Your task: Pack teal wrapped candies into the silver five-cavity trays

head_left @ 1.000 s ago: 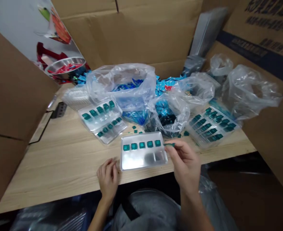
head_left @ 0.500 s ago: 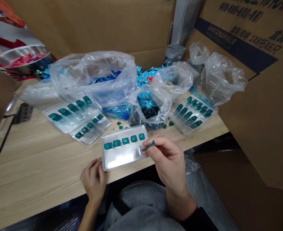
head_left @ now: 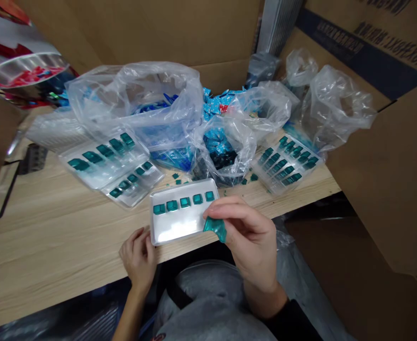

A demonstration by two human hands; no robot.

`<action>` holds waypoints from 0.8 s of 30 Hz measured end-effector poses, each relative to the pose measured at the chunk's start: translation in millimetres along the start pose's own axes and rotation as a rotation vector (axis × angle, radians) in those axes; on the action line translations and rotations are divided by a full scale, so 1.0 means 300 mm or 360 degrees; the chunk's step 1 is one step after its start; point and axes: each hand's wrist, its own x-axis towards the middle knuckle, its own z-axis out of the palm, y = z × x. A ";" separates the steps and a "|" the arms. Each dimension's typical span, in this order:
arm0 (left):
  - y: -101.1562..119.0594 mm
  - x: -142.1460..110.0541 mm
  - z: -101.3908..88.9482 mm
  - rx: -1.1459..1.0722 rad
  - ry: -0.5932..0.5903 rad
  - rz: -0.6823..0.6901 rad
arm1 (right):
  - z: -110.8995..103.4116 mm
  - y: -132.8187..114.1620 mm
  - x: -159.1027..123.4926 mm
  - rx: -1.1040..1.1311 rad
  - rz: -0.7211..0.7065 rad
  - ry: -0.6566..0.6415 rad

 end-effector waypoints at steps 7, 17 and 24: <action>-0.001 -0.004 0.001 -0.0004 -0.0011 -0.0021 | 0.000 0.003 -0.003 0.0031 0.0011 0.0009; -0.002 -0.006 0.007 -0.0012 0.0021 -0.0001 | 0.017 0.005 -0.010 0.0178 0.0141 0.0139; -0.002 -0.009 0.010 -0.0015 0.0026 -0.0047 | 0.022 0.004 -0.008 0.0309 0.0171 0.0102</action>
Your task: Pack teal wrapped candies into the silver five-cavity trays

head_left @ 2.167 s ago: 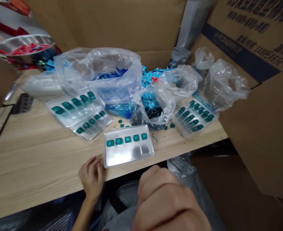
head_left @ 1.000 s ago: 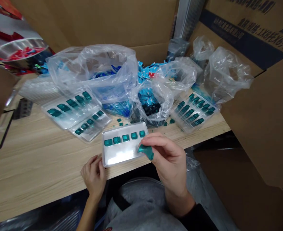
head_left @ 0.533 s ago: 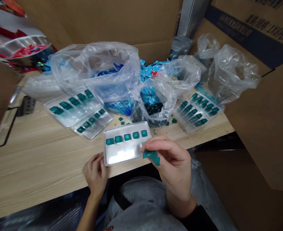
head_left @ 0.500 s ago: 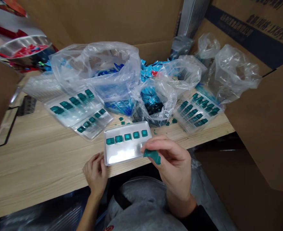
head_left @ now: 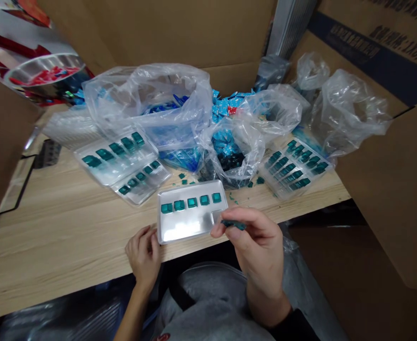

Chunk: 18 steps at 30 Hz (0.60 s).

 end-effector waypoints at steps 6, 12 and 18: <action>-0.001 0.001 0.003 -0.0002 -0.0015 -0.0036 | -0.002 0.003 0.008 -0.0013 -0.0023 0.0040; 0.004 0.001 0.000 -0.0011 -0.0039 -0.0012 | -0.001 0.008 0.012 0.0044 0.0017 0.0004; 0.010 0.011 0.004 -0.0049 -0.0029 0.0047 | -0.017 0.010 0.004 0.0007 0.0022 0.0014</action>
